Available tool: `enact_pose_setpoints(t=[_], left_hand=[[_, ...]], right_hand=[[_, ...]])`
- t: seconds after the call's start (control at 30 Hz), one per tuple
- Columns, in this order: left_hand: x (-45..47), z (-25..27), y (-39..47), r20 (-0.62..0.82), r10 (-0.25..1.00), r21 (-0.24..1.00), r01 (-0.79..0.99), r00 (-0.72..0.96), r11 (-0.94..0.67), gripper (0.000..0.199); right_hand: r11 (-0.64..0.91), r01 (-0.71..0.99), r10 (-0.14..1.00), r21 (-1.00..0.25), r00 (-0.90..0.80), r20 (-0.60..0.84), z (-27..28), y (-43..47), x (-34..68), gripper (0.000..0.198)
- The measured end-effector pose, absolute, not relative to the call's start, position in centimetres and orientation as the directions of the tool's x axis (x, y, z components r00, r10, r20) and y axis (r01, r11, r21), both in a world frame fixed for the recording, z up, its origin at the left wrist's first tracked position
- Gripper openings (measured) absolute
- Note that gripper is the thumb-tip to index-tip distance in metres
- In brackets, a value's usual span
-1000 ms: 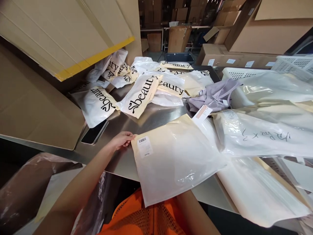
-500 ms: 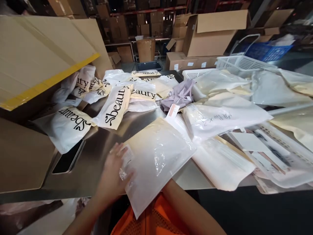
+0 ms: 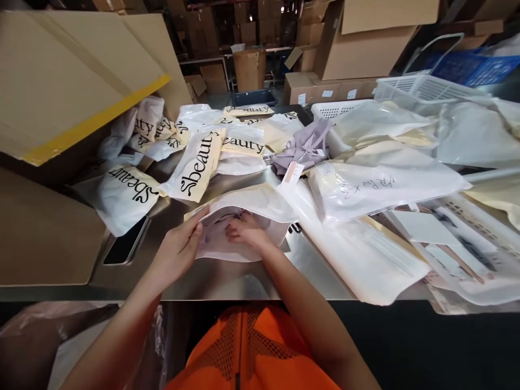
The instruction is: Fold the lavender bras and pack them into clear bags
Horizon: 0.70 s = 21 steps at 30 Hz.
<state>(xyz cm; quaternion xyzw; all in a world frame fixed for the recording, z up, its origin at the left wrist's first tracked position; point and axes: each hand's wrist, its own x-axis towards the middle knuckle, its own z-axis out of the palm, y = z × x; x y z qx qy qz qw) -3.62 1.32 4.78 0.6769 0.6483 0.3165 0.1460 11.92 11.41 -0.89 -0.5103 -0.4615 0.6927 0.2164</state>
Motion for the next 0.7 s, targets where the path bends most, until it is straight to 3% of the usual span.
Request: enact_pose_setpoints(t=[0.13, 0.23, 0.3, 0.33, 0.4, 0.47, 0.53, 0.6, 0.63, 0.67, 0.7], left_hand=[[-4.0, 3.2, 0.2, 0.195, 0.975, 0.506, 0.841, 0.101, -0.189, 0.047], [-4.2, 0.0, -1.7, 0.096, 0.974, 0.333, 0.915, 0.207, -0.227, 0.058], [-4.7, -2.0, -3.0, 0.034, 0.976, 0.207, 0.954, 0.216, -0.218, 0.06], [-4.9, -2.8, -3.6, 0.02, 0.977, 0.161, 0.964, 0.213, -0.213, 0.058], [-5.3, -3.8, -4.6, 0.056, 0.981, 0.131, 0.973, 0.185, -0.191, 0.048], [-4.7, -3.9, -5.5, 0.198, 0.978, 0.22, 0.969, 0.071, -0.115, 0.035], [-2.7, -3.5, -6.0, 0.284, 0.949, 0.47, 0.883, -0.134, -0.016, 0.021], [0.6, -3.2, -6.2, 0.038, 0.965, 0.815, 0.567, -0.259, 0.12, 0.023], [2.5, -3.2, -6.1, -0.17, 0.965, 0.907, 0.351, -0.198, 0.232, 0.03], [4.4, -3.3, -5.9, -0.379, 0.924, 0.915, 0.128, -0.056, 0.383, 0.036], [6.2, -3.6, -5.5, -0.495, 0.866, 0.867, -0.023, 0.073, 0.498, 0.041]], right_hand=[[-0.357, 0.375, 0.819, -0.855, -0.314, -0.48, -0.8, 10.2, 14.9, 0.024], [-0.058, 0.537, 0.914, -0.841, -0.311, -0.261, -0.8, 7.7, 18.8, 0.021], [0.121, 0.62, 0.887, -0.775, -0.417, -0.196, -1.0, 5.8, 21.7, 0.033], [0.137, 0.649, 0.873, -0.749, -0.436, -0.218, -1.2, 5.0, 23.1, 0.04], [0.027, 0.695, 0.904, -0.718, -0.323, -0.279, -1.7, 4.2, 25.8, 0.049], [-0.12, 0.717, 0.961, -0.686, -0.09, -0.262, -2.2, 4.4, 27.9, 0.051], [-0.214, 0.706, 0.955, -0.675, 0.004, -0.298, -2.7, 5.2, 29.0, 0.051], [-0.233, 0.688, 0.903, -0.687, -0.11, -0.416, -3.0, 6.1, 29.0, 0.05], [-0.218, 0.677, 0.87, -0.703, -0.191, -0.455, -3.1, 6.4, 28.6, 0.048], [-0.186, 0.664, 0.848, -0.724, -0.264, -0.46, -3.1, 6.5, 28.0, 0.047], [-0.144, 0.647, 0.843, -0.749, -0.315, -0.435, -3.0, 6.3, 27.3, 0.046]])
